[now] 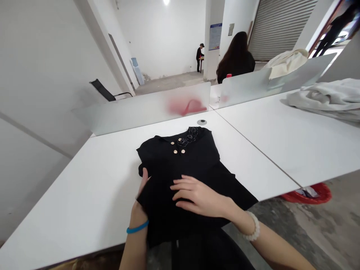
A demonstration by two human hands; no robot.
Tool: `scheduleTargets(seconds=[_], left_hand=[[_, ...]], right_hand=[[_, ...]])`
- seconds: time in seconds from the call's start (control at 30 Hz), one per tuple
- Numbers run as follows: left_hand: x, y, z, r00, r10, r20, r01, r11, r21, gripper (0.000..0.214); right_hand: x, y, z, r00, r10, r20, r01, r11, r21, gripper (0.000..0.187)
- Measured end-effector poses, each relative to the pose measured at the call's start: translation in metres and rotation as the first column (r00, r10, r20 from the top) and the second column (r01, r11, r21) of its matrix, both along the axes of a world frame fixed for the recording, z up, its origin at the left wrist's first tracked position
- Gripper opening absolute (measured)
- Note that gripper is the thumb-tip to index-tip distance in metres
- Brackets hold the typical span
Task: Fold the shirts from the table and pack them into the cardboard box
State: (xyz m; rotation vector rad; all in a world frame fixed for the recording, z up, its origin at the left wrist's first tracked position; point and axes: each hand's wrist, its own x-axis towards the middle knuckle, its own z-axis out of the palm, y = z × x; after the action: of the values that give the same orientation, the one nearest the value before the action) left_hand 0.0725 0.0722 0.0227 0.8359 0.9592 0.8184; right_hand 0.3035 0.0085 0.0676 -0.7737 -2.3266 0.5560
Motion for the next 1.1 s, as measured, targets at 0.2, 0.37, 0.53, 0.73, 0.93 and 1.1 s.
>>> scheduleTargets(seconds=[0.2,0.37,0.53,0.73,0.93,1.1], left_hand=[[0.009,-0.002,0.011,0.934,0.04,-0.354,-0.022,0.998,0.056,0.058],[-0.003,-0.015,0.02,0.903,0.094,-0.418,-0.078,0.995,0.055,0.063],[-0.026,-0.044,0.025,0.893,0.147,-0.425,-0.087,0.984,0.157,0.064],[-0.037,-0.079,0.02,0.812,0.191,-0.552,-0.156,0.982,0.111,0.065],[-0.039,-0.113,0.012,0.832,0.309,-0.461,-0.276,0.951,0.14,0.09],[-0.011,-0.114,0.007,0.835,0.414,-0.363,-0.437,0.899,0.02,0.077]], right_hand=[[0.01,-0.027,-0.039,0.993,-0.119,0.02,0.12,0.98,-0.161,0.024],[0.043,-0.046,-0.042,0.964,-0.251,0.093,0.26,0.961,-0.096,0.025],[0.079,-0.054,-0.052,0.871,-0.468,0.145,0.469,0.883,0.031,0.027],[0.097,-0.054,-0.069,0.785,-0.594,0.178,0.591,0.803,0.076,0.029],[0.108,-0.05,-0.078,0.704,-0.669,0.238,0.649,0.742,0.167,0.048],[0.114,-0.037,-0.087,0.686,-0.701,0.196,0.688,0.712,0.14,0.046]])
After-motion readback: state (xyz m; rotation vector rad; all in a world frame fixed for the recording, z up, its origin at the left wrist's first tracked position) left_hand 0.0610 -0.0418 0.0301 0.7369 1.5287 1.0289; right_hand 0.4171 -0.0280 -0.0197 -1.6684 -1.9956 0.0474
